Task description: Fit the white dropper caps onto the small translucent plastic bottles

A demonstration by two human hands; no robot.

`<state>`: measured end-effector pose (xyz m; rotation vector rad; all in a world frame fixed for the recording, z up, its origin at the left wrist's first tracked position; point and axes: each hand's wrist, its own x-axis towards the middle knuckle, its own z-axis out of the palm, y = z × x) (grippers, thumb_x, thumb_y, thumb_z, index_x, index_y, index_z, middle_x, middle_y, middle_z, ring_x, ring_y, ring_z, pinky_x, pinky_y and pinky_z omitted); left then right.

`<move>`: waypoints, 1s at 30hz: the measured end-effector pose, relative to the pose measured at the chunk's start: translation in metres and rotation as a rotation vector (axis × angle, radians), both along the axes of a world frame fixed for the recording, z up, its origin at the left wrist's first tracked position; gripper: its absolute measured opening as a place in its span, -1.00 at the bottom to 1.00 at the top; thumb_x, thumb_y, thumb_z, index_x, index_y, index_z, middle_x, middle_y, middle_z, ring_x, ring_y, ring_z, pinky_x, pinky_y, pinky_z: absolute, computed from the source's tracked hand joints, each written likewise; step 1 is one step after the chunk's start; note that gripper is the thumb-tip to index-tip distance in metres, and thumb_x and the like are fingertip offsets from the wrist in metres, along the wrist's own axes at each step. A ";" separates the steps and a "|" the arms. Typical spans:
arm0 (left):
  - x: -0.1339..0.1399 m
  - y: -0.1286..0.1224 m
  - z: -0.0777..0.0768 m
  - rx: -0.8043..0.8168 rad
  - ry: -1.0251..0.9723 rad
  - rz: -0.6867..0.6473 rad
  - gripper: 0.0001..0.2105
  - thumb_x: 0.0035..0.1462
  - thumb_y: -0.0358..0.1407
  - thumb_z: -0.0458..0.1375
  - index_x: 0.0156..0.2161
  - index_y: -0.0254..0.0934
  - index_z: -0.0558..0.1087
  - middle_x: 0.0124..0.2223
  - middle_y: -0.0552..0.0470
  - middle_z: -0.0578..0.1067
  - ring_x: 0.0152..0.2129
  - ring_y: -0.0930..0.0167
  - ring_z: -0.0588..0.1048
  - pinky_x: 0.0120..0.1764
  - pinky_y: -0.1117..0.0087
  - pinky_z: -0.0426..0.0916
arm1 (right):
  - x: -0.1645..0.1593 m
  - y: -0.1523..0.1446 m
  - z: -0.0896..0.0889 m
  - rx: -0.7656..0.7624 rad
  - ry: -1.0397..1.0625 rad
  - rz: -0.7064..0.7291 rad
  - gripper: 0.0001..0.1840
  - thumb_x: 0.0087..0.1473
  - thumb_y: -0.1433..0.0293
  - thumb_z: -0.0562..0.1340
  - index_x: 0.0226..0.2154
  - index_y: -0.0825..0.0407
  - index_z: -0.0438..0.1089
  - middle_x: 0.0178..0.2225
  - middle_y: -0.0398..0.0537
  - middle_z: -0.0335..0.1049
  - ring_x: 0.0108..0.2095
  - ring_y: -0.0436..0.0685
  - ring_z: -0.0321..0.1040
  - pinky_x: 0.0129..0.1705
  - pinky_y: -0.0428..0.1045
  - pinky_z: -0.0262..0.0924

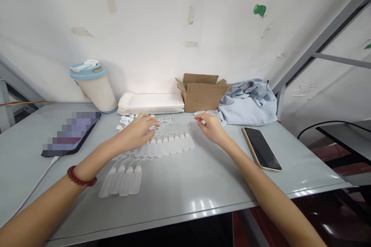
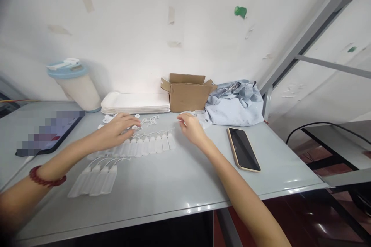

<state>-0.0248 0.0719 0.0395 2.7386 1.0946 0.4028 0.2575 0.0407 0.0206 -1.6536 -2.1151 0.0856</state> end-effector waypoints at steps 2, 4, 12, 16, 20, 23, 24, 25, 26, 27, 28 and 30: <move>0.007 0.011 -0.001 -0.009 0.057 0.004 -0.72 0.12 -0.33 -0.09 -0.22 -0.29 0.46 -0.15 -0.11 0.52 -0.07 0.14 0.35 -0.11 0.14 0.32 | 0.009 0.008 -0.008 0.035 -0.114 -0.055 -0.61 0.08 0.67 0.02 -0.09 0.16 0.38 -0.06 0.18 0.38 -0.04 0.20 0.29 -0.10 0.05 0.21; 0.010 0.015 -0.003 -0.013 0.099 0.010 -0.73 0.09 -0.36 -0.10 -0.27 -0.29 0.46 -0.22 -0.11 0.53 -0.11 0.15 0.37 -0.14 0.15 0.33 | 0.016 0.013 -0.014 0.038 -0.186 -0.078 -0.52 0.02 0.73 -0.01 -0.05 0.20 0.37 0.02 0.25 0.32 0.05 0.28 0.19 -0.02 0.11 0.12; 0.008 0.007 -0.015 0.024 0.130 -0.013 -0.68 0.11 -0.38 -0.14 -0.27 -0.33 0.48 -0.21 -0.14 0.54 -0.13 0.15 0.38 -0.13 0.14 0.34 | 0.023 0.019 -0.023 -0.025 -0.379 -0.050 -0.51 0.02 0.74 0.02 -0.06 0.12 0.39 0.00 0.11 0.36 0.05 0.26 0.13 -0.05 0.08 0.02; 0.004 0.002 -0.015 0.087 0.005 0.003 -0.68 0.18 -0.30 -0.11 -0.21 -0.33 0.49 -0.15 -0.14 0.52 -0.10 0.17 0.37 -0.10 0.13 0.34 | 0.024 0.021 -0.026 -0.043 -0.439 -0.018 -0.52 0.00 0.75 0.05 -0.09 0.10 0.40 -0.05 0.09 0.40 0.05 0.23 0.15 -0.04 0.07 0.00; 0.003 -0.006 -0.006 0.299 -0.272 0.098 -0.68 0.23 -0.23 -0.07 -0.11 -0.33 0.46 -0.10 -0.13 0.51 -0.10 0.21 0.38 -0.05 0.13 0.32 | 0.024 0.022 -0.027 -0.044 -0.474 -0.001 -0.55 0.02 0.73 0.05 -0.09 0.12 0.40 -0.06 0.10 0.40 0.04 0.23 0.16 -0.02 0.07 0.01; 0.003 -0.011 0.001 0.402 -0.397 0.190 -0.71 0.22 -0.25 -0.04 -0.12 -0.32 0.47 -0.11 -0.12 0.51 -0.12 0.23 0.41 -0.03 0.15 0.32 | 0.024 0.022 -0.027 -0.040 -0.486 0.003 -0.57 0.02 0.74 0.05 -0.11 0.14 0.39 -0.08 0.12 0.39 0.02 0.22 0.18 -0.02 0.04 0.04; 0.003 -0.013 0.003 0.401 -0.411 0.208 -0.72 0.22 -0.25 -0.03 -0.12 -0.32 0.47 -0.11 -0.12 0.52 -0.11 0.22 0.41 -0.03 0.15 0.33 | 0.024 0.021 -0.027 -0.038 -0.488 0.005 -0.57 0.01 0.75 0.05 -0.11 0.14 0.38 -0.09 0.12 0.38 0.01 0.21 0.18 -0.03 0.03 0.06; 0.003 -0.014 0.003 0.386 -0.416 0.222 -0.72 0.21 -0.26 -0.04 -0.12 -0.31 0.47 -0.10 -0.11 0.52 -0.10 0.22 0.41 -0.03 0.15 0.33 | 0.024 0.021 -0.027 -0.036 -0.489 0.008 -0.57 -0.01 0.75 0.05 -0.12 0.15 0.38 -0.09 0.13 0.37 0.00 0.20 0.19 -0.04 0.02 0.07; 0.003 -0.014 0.004 0.361 -0.417 0.232 -0.72 0.21 -0.27 -0.04 -0.13 -0.30 0.47 -0.10 -0.10 0.52 -0.10 0.22 0.42 -0.04 0.15 0.33 | 0.025 0.021 -0.028 -0.033 -0.490 0.010 -0.57 -0.02 0.76 0.04 -0.13 0.16 0.37 -0.10 0.14 0.37 -0.01 0.20 0.19 -0.04 0.01 0.09; 0.003 -0.015 0.004 0.335 -0.416 0.240 -0.72 0.21 -0.28 -0.04 -0.13 -0.28 0.48 -0.10 -0.08 0.52 -0.10 0.23 0.42 -0.03 0.14 0.34 | 0.025 0.021 -0.028 -0.030 -0.490 0.011 -0.58 -0.02 0.76 0.04 -0.14 0.16 0.37 -0.11 0.14 0.36 -0.02 0.19 0.20 -0.05 0.00 0.10; 0.004 -0.015 0.003 0.311 -0.415 0.246 -0.73 0.21 -0.28 -0.04 -0.13 -0.27 0.48 -0.10 -0.07 0.52 -0.10 0.23 0.43 -0.03 0.14 0.34 | 0.025 0.021 -0.028 -0.027 -0.489 0.013 -0.59 -0.02 0.76 0.04 -0.15 0.16 0.37 -0.12 0.14 0.36 -0.02 0.19 0.20 -0.06 -0.01 0.11; 0.005 -0.016 0.002 0.282 -0.421 0.249 -0.74 0.20 -0.28 -0.03 -0.15 -0.24 0.48 -0.11 -0.03 0.53 -0.11 0.26 0.44 -0.04 0.15 0.34 | 0.025 0.022 -0.030 -0.019 -0.483 0.014 -0.61 -0.01 0.76 0.04 -0.17 0.16 0.37 -0.14 0.14 0.37 -0.04 0.20 0.22 -0.07 -0.01 0.12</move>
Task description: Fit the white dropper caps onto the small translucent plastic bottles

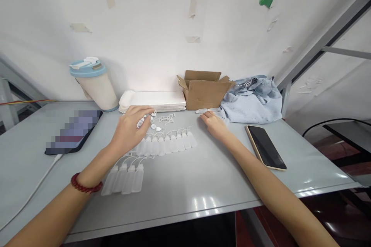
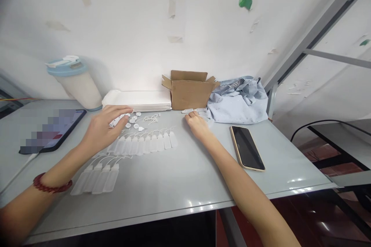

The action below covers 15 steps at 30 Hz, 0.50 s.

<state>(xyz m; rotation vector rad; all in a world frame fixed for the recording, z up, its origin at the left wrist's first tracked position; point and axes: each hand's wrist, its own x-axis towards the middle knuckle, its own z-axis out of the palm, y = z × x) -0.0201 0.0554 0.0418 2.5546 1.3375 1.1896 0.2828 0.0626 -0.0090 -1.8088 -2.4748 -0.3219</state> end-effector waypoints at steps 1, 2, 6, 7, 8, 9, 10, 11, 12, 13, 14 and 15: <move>0.001 -0.001 0.000 -0.014 -0.007 -0.004 -0.75 0.19 -0.28 -0.02 -0.15 -0.23 0.48 -0.11 -0.02 0.54 -0.11 0.27 0.44 -0.07 0.18 0.36 | 0.000 0.000 0.000 0.004 0.005 0.002 -0.62 0.00 0.75 0.03 -0.18 0.16 0.37 -0.15 0.14 0.37 -0.05 0.20 0.23 -0.08 -0.01 0.13; 0.001 -0.002 -0.001 -0.032 -0.017 -0.010 -0.76 0.19 -0.28 -0.01 -0.15 -0.23 0.49 -0.11 -0.02 0.54 -0.11 0.27 0.45 -0.14 0.23 0.40 | 0.000 0.001 -0.001 0.008 0.012 0.005 -0.62 0.00 0.76 0.03 -0.20 0.17 0.37 -0.16 0.15 0.38 -0.06 0.21 0.24 -0.08 0.00 0.13; 0.004 -0.006 0.000 -0.137 -0.081 -0.034 -0.77 0.18 -0.27 0.03 -0.16 -0.25 0.50 -0.11 -0.05 0.54 -0.10 0.27 0.45 -0.51 0.47 0.35 | 0.000 0.001 0.001 0.033 0.063 0.025 -0.61 -0.02 0.78 0.01 -0.22 0.20 0.39 -0.17 0.18 0.40 -0.08 0.22 0.27 -0.08 0.02 0.14; 0.004 -0.007 0.000 -0.153 -0.092 -0.043 -0.77 0.18 -0.26 0.04 -0.17 -0.25 0.50 -0.11 -0.05 0.54 -0.11 0.27 0.45 -0.55 0.49 0.33 | 0.000 0.001 0.003 0.044 0.082 0.033 -0.60 -0.01 0.78 0.01 -0.19 0.21 0.39 -0.15 0.18 0.41 -0.08 0.21 0.28 -0.08 0.02 0.14; 0.005 -0.009 0.000 -0.162 -0.098 -0.055 -0.78 0.17 -0.26 0.05 -0.17 -0.25 0.50 -0.12 -0.04 0.55 -0.12 0.28 0.45 -0.56 0.50 0.32 | -0.001 0.001 0.004 0.057 0.104 0.041 -0.59 0.01 0.77 0.00 -0.16 0.21 0.38 -0.13 0.17 0.41 -0.07 0.20 0.28 -0.06 0.02 0.15; 0.006 -0.010 0.000 -0.164 -0.102 -0.068 -0.78 0.17 -0.26 0.05 -0.18 -0.25 0.50 -0.12 -0.04 0.55 -0.12 0.28 0.45 -0.54 0.49 0.33 | -0.003 0.000 0.006 0.069 0.125 0.051 -0.58 0.03 0.75 0.00 -0.12 0.20 0.37 -0.10 0.16 0.40 -0.05 0.19 0.28 -0.05 0.02 0.15; 0.007 -0.011 0.000 -0.164 -0.103 -0.080 -0.79 0.17 -0.26 0.06 -0.19 -0.24 0.50 -0.13 -0.03 0.55 -0.14 0.28 0.46 -0.51 0.47 0.34 | -0.005 -0.002 0.008 0.080 0.142 0.059 -0.58 0.06 0.73 0.00 -0.08 0.19 0.35 -0.08 0.15 0.40 -0.05 0.18 0.29 -0.04 0.02 0.16; 0.008 -0.012 0.000 -0.167 -0.104 -0.089 -0.80 0.17 -0.26 0.06 -0.20 -0.24 0.50 -0.14 -0.03 0.55 -0.15 0.29 0.46 -0.48 0.46 0.36 | -0.009 -0.004 0.009 0.093 0.164 0.066 -0.58 0.09 0.70 0.00 -0.05 0.18 0.33 -0.06 0.14 0.39 -0.04 0.17 0.30 -0.04 0.02 0.17; 0.009 -0.014 0.000 -0.170 -0.104 -0.097 -0.81 0.17 -0.26 0.07 -0.21 -0.23 0.50 -0.16 -0.02 0.56 -0.17 0.30 0.47 -0.46 0.45 0.37 | -0.013 -0.006 0.010 0.106 0.185 0.073 -0.60 0.12 0.67 0.00 -0.02 0.17 0.31 -0.05 0.15 0.38 -0.06 0.17 0.32 -0.06 0.02 0.20; 0.011 -0.015 0.000 -0.170 -0.101 -0.109 -0.82 0.17 -0.26 0.07 -0.23 -0.23 0.50 -0.18 -0.01 0.56 -0.19 0.31 0.48 -0.42 0.43 0.38 | -0.018 -0.010 0.011 0.123 0.208 0.080 -0.61 0.15 0.64 0.00 0.00 0.18 0.29 -0.04 0.17 0.38 -0.09 0.18 0.34 -0.10 0.03 0.23; 0.012 -0.017 0.000 -0.164 -0.093 -0.124 -0.83 0.16 -0.26 0.08 -0.24 -0.23 0.50 -0.20 0.00 0.56 -0.21 0.32 0.48 -0.38 0.41 0.39 | -0.023 -0.014 0.012 0.157 0.257 0.101 -0.63 0.17 0.61 0.00 0.01 0.21 0.27 -0.05 0.21 0.37 -0.13 0.19 0.36 -0.14 0.04 0.26; 0.014 -0.018 0.000 -0.154 -0.083 -0.139 -0.84 0.16 -0.26 0.08 -0.26 -0.23 0.50 -0.22 0.00 0.56 -0.23 0.32 0.48 -0.34 0.39 0.40 | -0.029 -0.019 0.013 0.191 0.297 0.146 -0.64 0.18 0.59 0.00 0.02 0.21 0.26 -0.07 0.23 0.37 -0.16 0.20 0.37 -0.18 0.05 0.28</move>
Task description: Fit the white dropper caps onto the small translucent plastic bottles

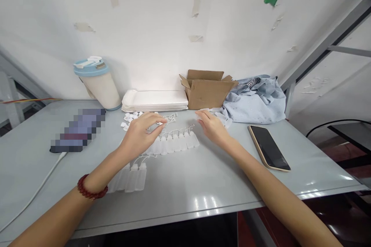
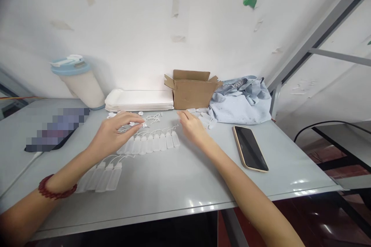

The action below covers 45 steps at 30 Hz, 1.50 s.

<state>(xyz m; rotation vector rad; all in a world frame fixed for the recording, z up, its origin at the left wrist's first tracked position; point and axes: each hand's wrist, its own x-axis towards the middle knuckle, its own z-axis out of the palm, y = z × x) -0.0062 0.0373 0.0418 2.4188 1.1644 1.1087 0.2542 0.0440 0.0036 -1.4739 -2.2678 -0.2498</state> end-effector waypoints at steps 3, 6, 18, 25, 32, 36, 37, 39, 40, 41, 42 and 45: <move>0.004 -0.005 0.001 0.015 0.037 -0.017 -0.87 0.16 -0.28 0.08 -0.26 -0.23 0.47 -0.26 0.02 0.56 -0.28 0.35 0.49 -0.27 0.36 0.39 | -0.017 -0.015 0.001 0.099 0.059 0.175 -0.65 0.22 0.55 -0.01 0.05 0.14 0.21 -0.08 0.21 0.38 -0.12 0.20 0.37 -0.22 0.06 0.32; 0.006 -0.010 0.003 -0.020 0.057 -0.002 -0.86 0.15 -0.29 0.10 -0.20 -0.22 0.45 -0.26 0.04 0.55 -0.33 0.37 0.48 -0.33 0.39 0.39 | -0.032 -0.030 0.003 0.156 0.088 0.299 -0.66 0.26 0.47 -0.01 0.08 0.11 0.16 -0.11 0.19 0.40 -0.14 0.18 0.40 -0.36 -0.02 0.35; 0.014 -0.022 0.002 0.088 0.012 -0.164 -0.85 0.17 -0.42 0.03 -0.24 -0.26 0.45 -0.31 0.02 0.54 -0.43 0.44 0.47 -0.38 0.43 0.36 | -0.047 -0.047 0.003 0.020 0.315 0.397 -0.54 0.27 0.33 0.02 0.18 0.01 -0.06 -0.19 0.14 0.43 -0.21 0.16 0.45 -0.31 0.04 0.41; 0.015 -0.022 -0.001 0.126 -0.020 -0.226 -0.81 0.18 -0.45 0.01 -0.26 -0.25 0.47 -0.27 -0.01 0.54 -0.32 0.41 0.50 -0.29 0.40 0.41 | -0.047 -0.047 0.001 0.008 0.317 0.397 -0.60 0.26 0.35 0.03 0.13 0.02 0.03 -0.24 0.09 0.41 -0.27 0.15 0.43 -0.30 0.05 0.38; 0.016 -0.026 0.000 0.138 -0.027 -0.227 -0.83 0.19 -0.45 0.02 -0.26 -0.24 0.45 -0.23 -0.02 0.50 -0.32 0.43 0.48 -0.30 0.43 0.40 | -0.048 -0.047 0.004 0.065 0.380 0.398 -0.67 0.25 0.40 0.05 0.06 0.01 0.11 -0.25 0.05 0.40 -0.31 0.11 0.41 -0.34 0.00 0.35; 0.017 -0.027 0.000 0.151 -0.015 -0.212 -0.85 0.19 -0.46 0.03 -0.24 -0.26 0.44 -0.23 -0.01 0.48 -0.32 0.45 0.47 -0.28 0.43 0.39 | -0.048 -0.048 0.006 0.089 0.400 0.397 -0.69 0.24 0.42 0.06 0.04 0.02 0.12 -0.26 0.05 0.40 -0.31 0.10 0.41 -0.34 -0.01 0.36; 0.017 -0.027 0.000 0.148 -0.019 -0.203 -0.85 0.19 -0.46 0.03 -0.23 -0.26 0.44 -0.24 -0.01 0.49 -0.33 0.45 0.47 -0.28 0.43 0.39 | -0.048 -0.049 0.006 0.093 0.409 0.399 -0.69 0.24 0.42 0.06 0.04 0.03 0.12 -0.26 0.05 0.40 -0.31 0.10 0.41 -0.33 0.00 0.37; 0.017 -0.028 -0.001 0.132 -0.029 -0.180 -0.86 0.19 -0.46 0.03 -0.23 -0.26 0.42 -0.25 0.00 0.50 -0.34 0.45 0.47 -0.30 0.43 0.39 | -0.048 -0.049 0.007 0.088 0.422 0.397 -0.70 0.24 0.42 0.06 0.03 0.03 0.13 -0.27 0.05 0.40 -0.31 0.10 0.40 -0.32 0.01 0.37; 0.017 -0.028 -0.001 0.126 -0.033 -0.170 -0.86 0.19 -0.46 0.03 -0.23 -0.26 0.41 -0.26 0.01 0.51 -0.35 0.44 0.47 -0.30 0.43 0.39 | -0.048 -0.049 0.007 0.083 0.425 0.394 -0.70 0.24 0.42 0.06 0.03 0.03 0.13 -0.27 0.05 0.40 -0.31 0.10 0.40 -0.33 0.01 0.37; 0.017 -0.028 0.000 0.124 -0.035 -0.163 -0.86 0.19 -0.45 0.02 -0.22 -0.25 0.41 -0.27 0.01 0.51 -0.36 0.44 0.47 -0.31 0.43 0.40 | -0.048 -0.049 0.007 0.077 0.425 0.388 -0.70 0.24 0.41 0.05 0.03 0.03 0.13 -0.27 0.04 0.40 -0.32 0.10 0.40 -0.33 0.01 0.37; 0.018 -0.029 0.000 0.125 -0.034 -0.155 -0.86 0.19 -0.45 0.02 -0.22 -0.25 0.41 -0.27 0.01 0.52 -0.36 0.44 0.47 -0.31 0.42 0.40 | -0.048 -0.049 0.007 0.074 0.423 0.382 -0.70 0.24 0.41 0.05 0.03 0.03 0.13 -0.27 0.04 0.39 -0.32 0.09 0.40 -0.34 0.01 0.37; 0.019 -0.029 0.000 0.142 -0.028 -0.139 -0.85 0.20 -0.44 0.03 -0.19 -0.25 0.42 -0.24 0.00 0.54 -0.37 0.44 0.49 -0.30 0.42 0.41 | -0.049 -0.049 0.007 0.077 0.414 0.381 -0.71 0.25 0.40 0.05 0.03 0.03 0.13 -0.27 0.04 0.40 -0.33 0.09 0.40 -0.35 0.00 0.37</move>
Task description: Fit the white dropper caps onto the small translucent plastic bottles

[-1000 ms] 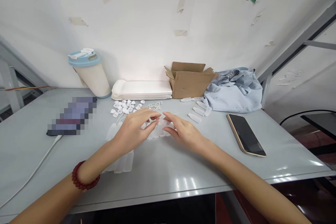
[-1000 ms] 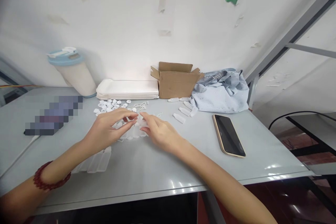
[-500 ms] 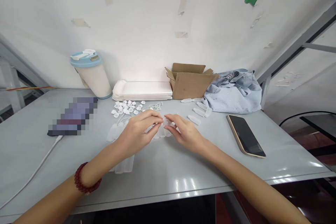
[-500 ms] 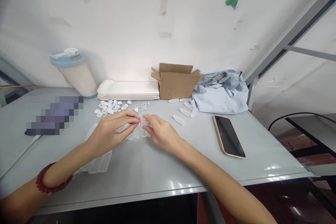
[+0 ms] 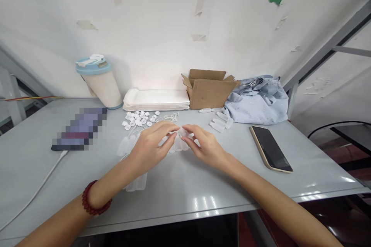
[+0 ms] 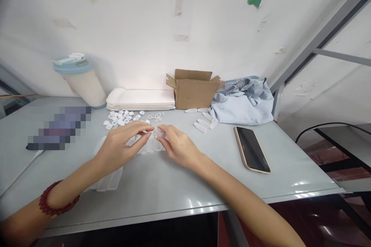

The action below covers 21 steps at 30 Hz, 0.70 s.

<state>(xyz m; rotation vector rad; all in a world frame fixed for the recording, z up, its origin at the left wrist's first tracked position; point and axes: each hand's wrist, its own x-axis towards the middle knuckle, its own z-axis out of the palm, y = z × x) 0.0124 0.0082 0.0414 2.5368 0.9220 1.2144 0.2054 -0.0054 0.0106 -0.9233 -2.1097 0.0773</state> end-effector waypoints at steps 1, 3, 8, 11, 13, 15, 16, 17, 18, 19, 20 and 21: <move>0.000 0.000 0.000 0.005 0.002 0.002 -0.85 0.20 -0.44 0.03 -0.18 -0.26 0.43 -0.24 0.00 0.55 -0.38 0.44 0.50 -0.30 0.42 0.42 | 0.000 0.000 0.000 0.004 -0.001 0.003 -0.71 0.24 0.41 0.05 0.03 0.03 0.14 -0.27 0.04 0.40 -0.32 0.09 0.40 -0.35 -0.01 0.38; 0.001 0.000 -0.001 0.017 0.001 0.000 -0.84 0.19 -0.44 0.05 -0.17 -0.28 0.44 -0.23 -0.01 0.56 -0.37 0.44 0.51 -0.29 0.42 0.43 | 0.000 -0.001 0.000 0.010 -0.002 0.007 -0.71 0.24 0.42 0.07 0.02 0.04 0.14 -0.27 0.04 0.41 -0.32 0.09 0.40 -0.35 -0.02 0.38; 0.001 0.001 -0.003 0.071 -0.020 -0.074 -0.80 0.18 -0.49 0.04 -0.14 -0.29 0.45 -0.15 -0.06 0.55 -0.20 0.39 0.51 -0.14 0.38 0.43 | -0.001 -0.001 0.000 0.018 0.033 0.040 -0.67 0.22 0.45 0.10 0.04 0.02 0.13 -0.22 0.04 0.43 -0.28 0.09 0.43 -0.32 -0.02 0.40; 0.002 0.000 -0.003 0.068 0.001 -0.123 -0.77 0.17 -0.53 0.04 -0.13 -0.31 0.46 -0.12 -0.08 0.52 -0.18 0.42 0.50 -0.14 0.41 0.42 | -0.001 0.000 0.000 0.007 0.060 0.066 -0.62 0.20 0.48 0.12 0.06 0.02 0.12 -0.17 0.06 0.43 -0.22 0.11 0.44 -0.29 -0.02 0.42; 0.002 0.000 -0.002 0.054 0.016 -0.140 -0.76 0.17 -0.54 0.04 -0.12 -0.31 0.46 -0.11 -0.08 0.50 -0.18 0.43 0.49 -0.15 0.43 0.41 | -0.002 0.000 -0.001 -0.001 0.068 0.069 -0.61 0.19 0.49 0.12 0.07 0.01 0.12 -0.16 0.06 0.44 -0.19 0.11 0.44 -0.27 -0.01 0.42; 0.002 0.000 -0.001 0.044 0.015 -0.148 -0.76 0.17 -0.54 0.05 -0.11 -0.31 0.46 -0.10 -0.08 0.50 -0.17 0.43 0.48 -0.14 0.43 0.41 | -0.002 0.001 0.000 0.005 0.074 0.070 -0.60 0.19 0.50 0.12 0.07 0.00 0.12 -0.16 0.05 0.44 -0.19 0.11 0.44 -0.26 0.00 0.42; 0.001 0.000 -0.001 0.040 0.013 -0.152 -0.76 0.17 -0.54 0.05 -0.10 -0.31 0.46 -0.10 -0.08 0.50 -0.17 0.43 0.48 -0.14 0.43 0.41 | -0.002 0.001 0.000 0.012 0.078 0.071 -0.61 0.19 0.50 0.12 0.07 -0.01 0.13 -0.17 0.05 0.44 -0.19 0.11 0.44 -0.25 0.00 0.42; 0.001 0.000 -0.001 0.037 0.010 -0.154 -0.75 0.17 -0.54 0.05 -0.10 -0.31 0.46 -0.10 -0.08 0.50 -0.17 0.42 0.48 -0.13 0.43 0.41 | -0.002 0.000 0.000 0.020 0.082 0.073 -0.61 0.19 0.50 0.12 0.07 -0.01 0.13 -0.17 0.05 0.44 -0.19 0.11 0.44 -0.25 -0.01 0.42; 0.001 0.000 -0.001 0.036 0.005 -0.156 -0.75 0.16 -0.53 0.05 -0.10 -0.31 0.46 -0.10 -0.07 0.50 -0.17 0.42 0.49 -0.13 0.43 0.41 | -0.003 0.000 0.000 0.026 0.086 0.073 -0.62 0.19 0.50 0.12 0.06 0.00 0.14 -0.17 0.05 0.44 -0.19 0.11 0.44 -0.25 -0.01 0.42; 0.001 0.000 -0.001 0.038 0.000 -0.156 -0.75 0.16 -0.53 0.06 -0.09 -0.31 0.46 -0.10 -0.07 0.51 -0.16 0.42 0.49 -0.13 0.43 0.41 | -0.003 0.000 0.001 0.026 0.090 0.069 -0.63 0.19 0.50 0.11 0.06 0.00 0.15 -0.17 0.06 0.44 -0.19 0.11 0.44 -0.25 -0.01 0.41; 0.001 0.001 -0.002 0.042 -0.005 -0.155 -0.75 0.16 -0.53 0.06 -0.09 -0.31 0.46 -0.11 -0.06 0.52 -0.16 0.42 0.49 -0.12 0.43 0.41 | -0.003 -0.001 0.001 0.018 0.093 0.061 -0.64 0.19 0.49 0.11 0.05 0.00 0.16 -0.18 0.06 0.44 -0.20 0.10 0.44 -0.26 -0.01 0.41; 0.001 0.001 -0.002 0.050 -0.012 -0.153 -0.75 0.16 -0.53 0.07 -0.08 -0.31 0.47 -0.12 -0.06 0.53 -0.15 0.41 0.50 -0.10 0.43 0.41 | -0.003 -0.001 0.001 0.004 0.099 0.049 -0.66 0.19 0.48 0.11 0.04 0.01 0.17 -0.19 0.05 0.45 -0.23 0.10 0.44 -0.27 -0.01 0.41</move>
